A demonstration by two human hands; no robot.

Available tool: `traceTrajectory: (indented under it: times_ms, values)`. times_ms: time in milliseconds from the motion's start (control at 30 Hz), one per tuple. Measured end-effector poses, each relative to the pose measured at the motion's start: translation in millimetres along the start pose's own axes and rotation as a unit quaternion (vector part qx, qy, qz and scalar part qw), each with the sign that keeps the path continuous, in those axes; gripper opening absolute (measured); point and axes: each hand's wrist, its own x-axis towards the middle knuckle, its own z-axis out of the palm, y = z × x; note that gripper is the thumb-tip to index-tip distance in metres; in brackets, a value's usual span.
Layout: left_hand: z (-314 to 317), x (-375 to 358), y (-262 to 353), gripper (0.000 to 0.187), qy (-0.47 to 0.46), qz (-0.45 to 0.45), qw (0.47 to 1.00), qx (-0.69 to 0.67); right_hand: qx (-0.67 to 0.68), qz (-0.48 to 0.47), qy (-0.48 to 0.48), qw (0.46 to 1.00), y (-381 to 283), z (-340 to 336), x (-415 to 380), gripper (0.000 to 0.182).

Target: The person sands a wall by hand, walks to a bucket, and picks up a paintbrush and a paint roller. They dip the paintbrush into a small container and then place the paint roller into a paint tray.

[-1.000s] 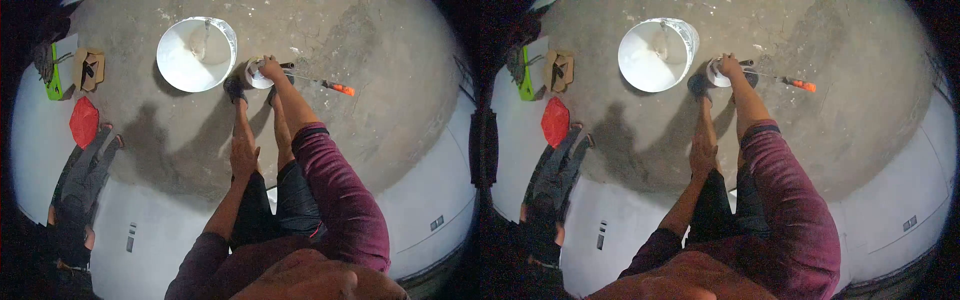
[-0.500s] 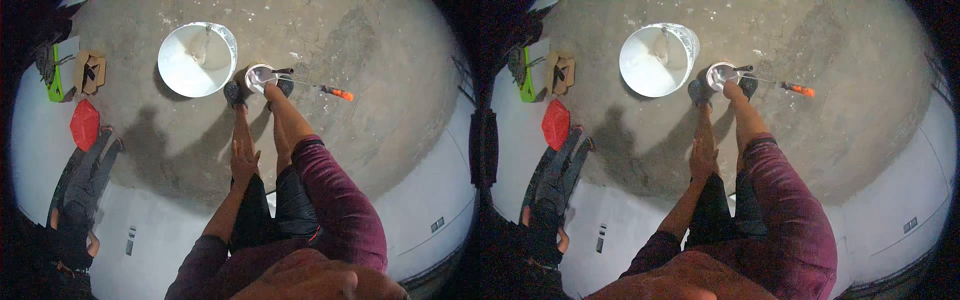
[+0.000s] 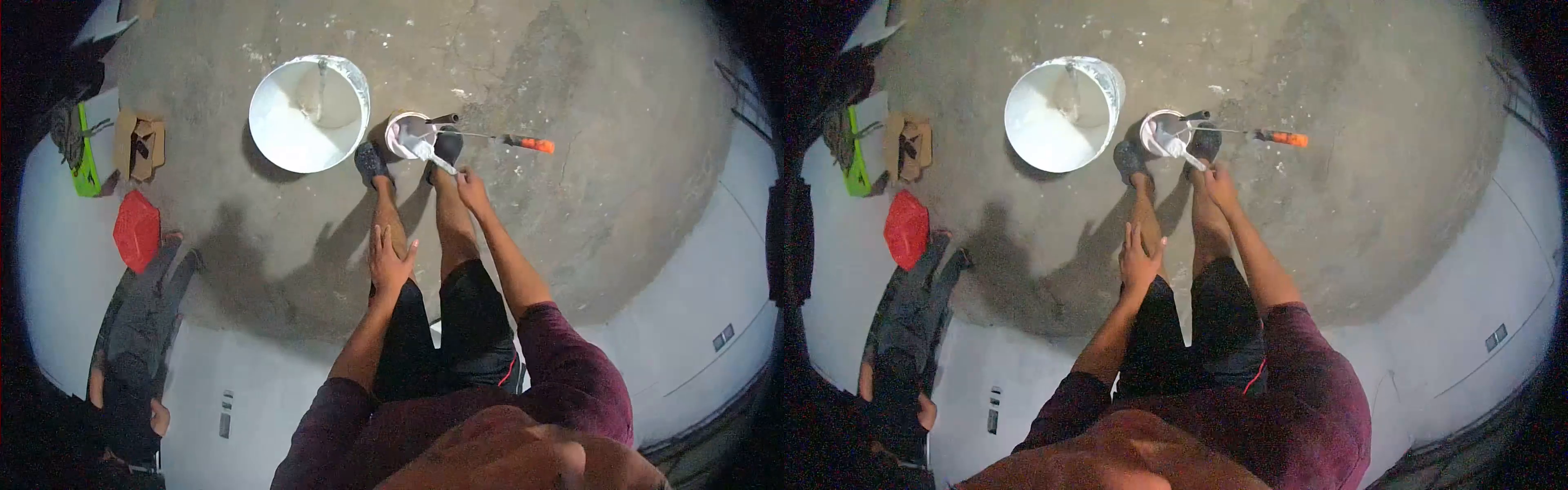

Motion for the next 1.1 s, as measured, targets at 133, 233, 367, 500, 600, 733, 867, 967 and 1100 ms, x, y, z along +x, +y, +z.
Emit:
traceTrajectory:
  times_ms: [133, 233, 367, 500, 600, 733, 867, 967, 1100]
  values:
    - [-16, -2, 3, 0.081, -0.003, 0.027, 0.997, 0.077, 0.062, 0.068, 0.025, 0.995, 2, -26, -38, 0.028]
    - [-26, -2, -6, 0.081, -0.034, 0.060, 0.991, 0.116, 0.222, 0.107, 0.020, 0.969, -24, -41, -90, 0.026]
    - [-19, -1, -41, 0.069, -0.055, 0.171, 0.980, 0.082, 0.430, 0.130, -0.028, 0.893, -54, -40, -172, 0.023]
    - [4, -28, -42, 0.052, -0.162, 0.236, 0.955, -0.080, 0.640, 0.113, -0.059, 0.757, -67, -20, -254, 0.018]
    - [36, -44, -53, 0.053, -0.189, 0.285, 0.932, -0.123, 0.721, 0.120, -0.084, 0.677, -53, 8, -304, 0.014]
    - [37, -83, -20, 0.065, -0.431, -0.037, 0.874, -0.222, 0.805, 0.108, -0.076, 0.578, -21, 31, -343, 0.016]
    - [80, -122, -18, 0.060, -0.412, 0.032, 0.868, -0.276, 0.827, 0.067, -0.061, 0.555, 47, 63, -374, 0.025]
    - [125, -147, -51, 0.050, -0.448, 0.058, 0.852, -0.265, 0.807, 0.053, -0.037, 0.588, 94, 53, -423, 0.029]
    - [198, -210, -65, 0.043, -0.470, 0.081, 0.873, -0.103, 0.819, 0.024, 0.003, 0.573, 190, 84, -504, 0.024]
